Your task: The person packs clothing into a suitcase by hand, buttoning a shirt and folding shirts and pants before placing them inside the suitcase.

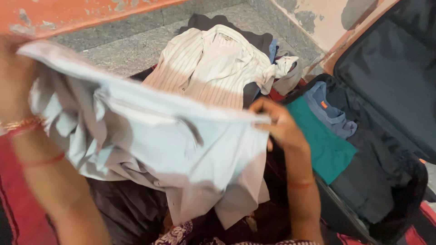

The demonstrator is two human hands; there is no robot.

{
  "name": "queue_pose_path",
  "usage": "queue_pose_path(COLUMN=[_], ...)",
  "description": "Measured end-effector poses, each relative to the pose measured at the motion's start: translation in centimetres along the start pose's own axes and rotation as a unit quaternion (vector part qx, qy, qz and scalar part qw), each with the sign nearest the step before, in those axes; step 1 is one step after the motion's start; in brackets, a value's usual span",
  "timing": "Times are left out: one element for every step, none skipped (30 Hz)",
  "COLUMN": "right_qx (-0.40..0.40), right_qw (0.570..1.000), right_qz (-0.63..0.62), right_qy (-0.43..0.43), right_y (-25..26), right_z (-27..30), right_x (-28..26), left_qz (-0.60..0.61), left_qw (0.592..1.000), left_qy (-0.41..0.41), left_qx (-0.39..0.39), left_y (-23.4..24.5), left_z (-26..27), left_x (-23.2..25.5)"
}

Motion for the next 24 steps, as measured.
queue_pose_path(right_qx=[0.045,0.063,0.080,0.133,0.184,0.190,0.197,0.226,0.254,0.282,0.277,0.269,0.258,0.239,0.218,0.231,0.231,0.191,0.189,0.172,0.156,0.141,0.126,0.106], right_qw=[0.999,0.996,0.991,0.980,0.964,0.957,0.948,0.955,0.957,0.956,0.950,0.927,0.888,0.866,0.841,0.861,0.851,0.900,0.884,0.900,0.914,0.904,0.892,0.936], right_qz=[-0.017,-0.050,-0.084,-0.120,-0.157,-0.153,-0.151,-0.115,-0.078,-0.040,0.080,0.199,0.314,0.362,0.407,0.442,0.465,0.387,0.419,0.384,0.349,0.386,0.422,0.336], right_qy=[0.016,0.043,0.069,0.089,0.110,0.155,0.199,0.157,0.115,0.072,0.122,0.170,0.214,0.249,0.281,0.099,-0.086,0.058,0.084,0.110,0.137,0.119,0.100,0.022], right_y=[2.1,4.4,7.1,10.8,14.7,18.0,20.9,23.2,25.5,27.6,27.9,27.5,26.3,24.8,23.3,23.2,22.4,19.1,16.2,13.7,11.3,9.2,7.2,6.0], right_z=[-2.1,-4.5,-7.1,-10.2,-13.2,-15.9,-18.0,-20.2,-22.1,-23.5,-23.9,-23.8,-23.9,-23.4,-22.5,-23.2,-22.7,-22.3,-21.2,-20.1,-18.9,-18.1,-17.1,-16.3], right_x=[0.5,0.6,0.7,0.8,0.8,0.1,-0.1,1.4,2.9,4.4,4.7,5.8,6.9,8.9,10.9,15.5,20.5,20.8,22.8,24.6,26.1,27.7,29.2,31.5], left_qz=[0.046,0.092,0.144,0.197,0.252,0.298,0.339,0.376,0.401,0.423,0.437,0.439,0.437,0.437,0.419,0.398,0.376,0.353,0.333,0.312,0.328,0.342,0.317,0.290], left_qw=[0.999,0.995,0.988,0.978,0.963,0.948,0.931,0.914,0.898,0.883,0.871,0.863,0.856,0.848,0.852,0.856,0.859,0.861,0.869,0.875,0.882,0.888,0.900,0.912], left_qy=[-0.014,-0.027,-0.037,-0.044,-0.050,-0.050,-0.046,-0.043,-0.042,-0.040,-0.037,-0.040,-0.044,-0.044,-0.068,-0.093,-0.118,-0.146,-0.114,-0.083,-0.056,-0.028,0.005,0.039], left_qx=[-0.012,-0.022,-0.039,-0.057,-0.079,-0.102,-0.124,-0.147,-0.177,-0.199,-0.220,-0.247,-0.271,-0.295,-0.306,-0.316,-0.326,-0.335,-0.348,-0.360,-0.333,-0.306,-0.298,-0.288], left_y=[-2.7,-5.4,-8.3,-11.4,-14.6,-17.6,-20.2,-22.7,-25.2,-27.5,-29.9,-32.2,-33.9,-35.2,-35.9,-36.0,-35.7,-35.0,-34.4,-33.7,-32.5,-31.1,-30.2,-29.1], left_z=[-1.5,-3.2,-4.8,-6.3,-7.5,-8.5,-9.1,-9.3,-9.0,-8.9,-8.3,-6.9,-4.9,-2.0,1.5,5.2,8.9,12.0,14.8,17.5,19.0,20.3,21.5,22.5], left_x=[2.2,4.5,7.1,10.0,13.2,16.3,19.0,21.5,23.8,25.4,26.5,27.4,28.1,28.7,29.1,29.0,29.0,28.8,27.4,26.1,24.8,23.1,21.5,20.1])
Point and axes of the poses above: each hand's wrist, its own z-axis away from the middle knuckle, its own y-axis out of the back of the hand, x = y × z, the point moved 8 cm from there along -z, towards the middle knuckle, and after that the axes turned 6 degrees about -y, right-handed, at the moved point
